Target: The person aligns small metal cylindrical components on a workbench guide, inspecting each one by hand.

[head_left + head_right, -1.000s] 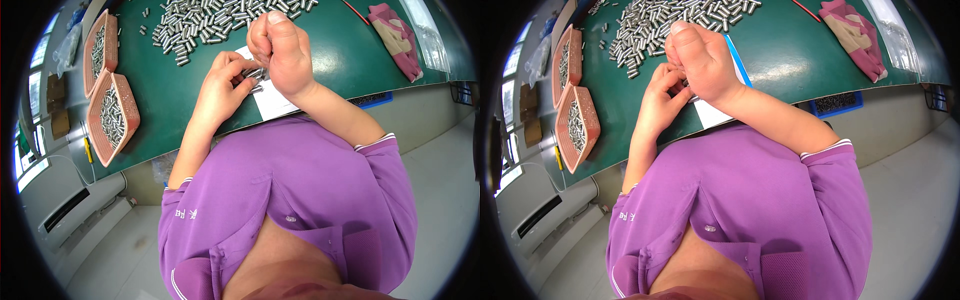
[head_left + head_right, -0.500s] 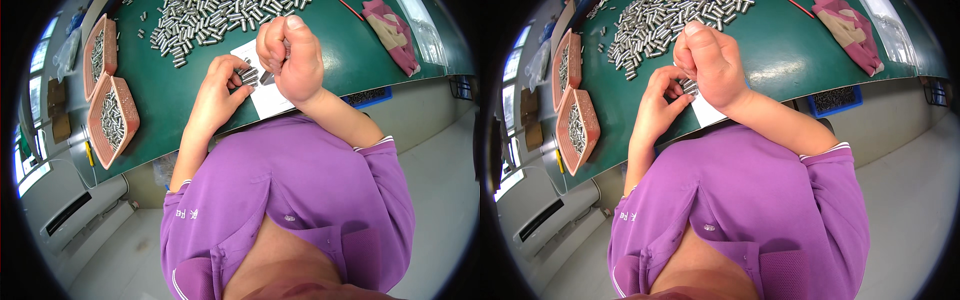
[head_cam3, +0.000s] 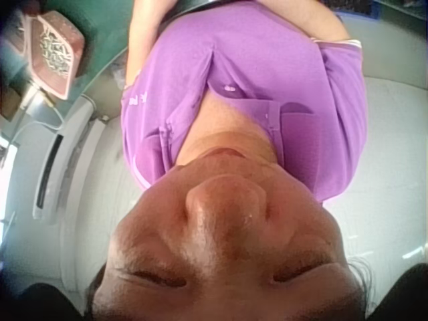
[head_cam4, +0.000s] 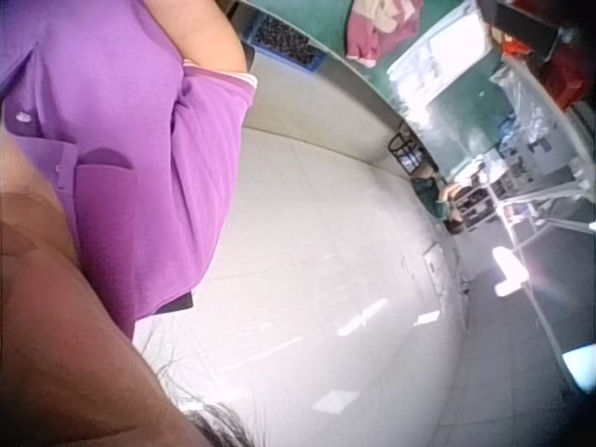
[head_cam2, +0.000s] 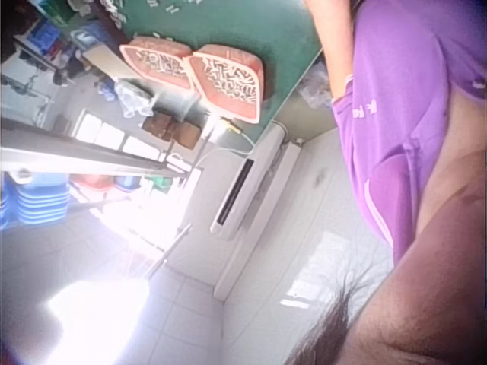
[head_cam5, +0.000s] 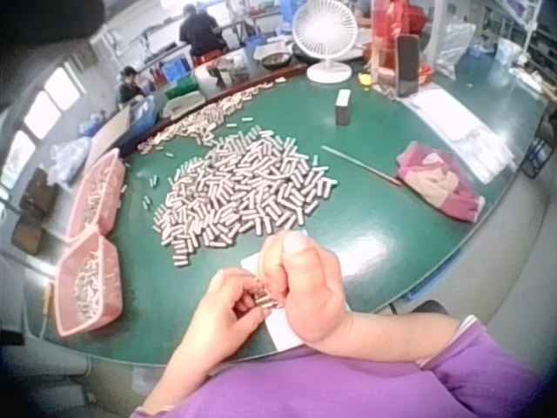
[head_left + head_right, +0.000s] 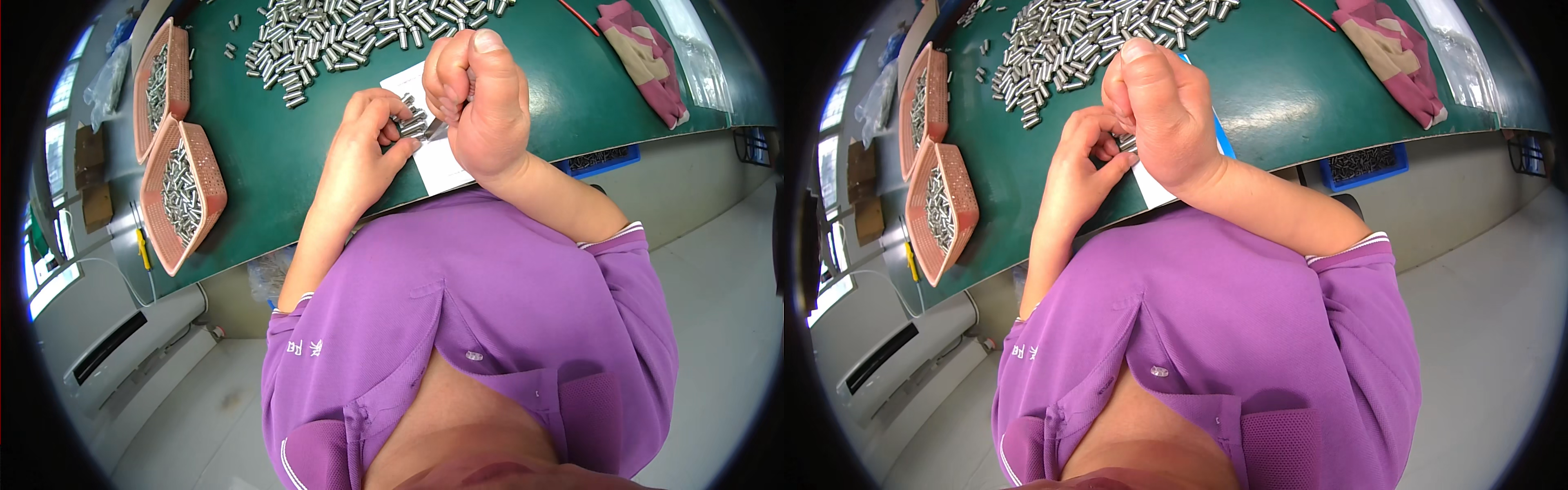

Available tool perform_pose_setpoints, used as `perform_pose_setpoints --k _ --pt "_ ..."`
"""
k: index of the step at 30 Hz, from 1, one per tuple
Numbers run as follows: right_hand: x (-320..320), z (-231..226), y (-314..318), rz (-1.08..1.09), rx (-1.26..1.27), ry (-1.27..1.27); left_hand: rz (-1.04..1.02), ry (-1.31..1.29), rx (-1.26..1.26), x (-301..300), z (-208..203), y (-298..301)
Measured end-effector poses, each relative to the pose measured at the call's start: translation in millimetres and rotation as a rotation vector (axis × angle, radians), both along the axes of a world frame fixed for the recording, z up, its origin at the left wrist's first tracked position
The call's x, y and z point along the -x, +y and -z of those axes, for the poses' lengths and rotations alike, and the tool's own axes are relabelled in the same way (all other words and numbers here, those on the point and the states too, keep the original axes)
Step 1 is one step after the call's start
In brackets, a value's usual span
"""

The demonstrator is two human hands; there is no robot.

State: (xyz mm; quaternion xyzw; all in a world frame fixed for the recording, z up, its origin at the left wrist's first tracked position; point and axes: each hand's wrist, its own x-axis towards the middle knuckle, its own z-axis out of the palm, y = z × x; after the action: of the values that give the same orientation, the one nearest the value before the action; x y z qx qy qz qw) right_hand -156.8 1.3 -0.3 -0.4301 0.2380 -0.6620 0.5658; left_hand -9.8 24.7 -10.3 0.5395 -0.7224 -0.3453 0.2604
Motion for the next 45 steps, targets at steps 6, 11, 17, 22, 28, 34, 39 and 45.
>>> perform_pose_setpoints --k 6,11,17,22,28,34,39,45 --pt "-3 -1 6 -0.042 -0.035 -0.095 -0.024 0.024 -0.043 0 -1 2" --pt "-14 -2 12 0.065 0.058 0.119 -0.003 -0.018 -0.005 0 0 2" --pt "5 5 3 -0.167 0.043 -0.089 0.021 0.003 -0.016 -1 2 0" --pt "58 -15 -38 0.196 0.521 0.686 0.025 -0.027 -0.018 -3 -2 4" --pt "95 20 -76 0.320 0.719 1.492 0.103 -0.111 0.211 -6 2 7" --pt "84 15 -57 0.055 0.755 1.493 0.050 -0.059 0.275 -6 4 19" --pt "52 13 -30 -0.216 0.703 1.451 -0.082 -0.127 0.151 1 6 28" --pt "38 11 -19 -0.276 0.506 1.399 -0.110 -0.104 0.073 -2 6 28"
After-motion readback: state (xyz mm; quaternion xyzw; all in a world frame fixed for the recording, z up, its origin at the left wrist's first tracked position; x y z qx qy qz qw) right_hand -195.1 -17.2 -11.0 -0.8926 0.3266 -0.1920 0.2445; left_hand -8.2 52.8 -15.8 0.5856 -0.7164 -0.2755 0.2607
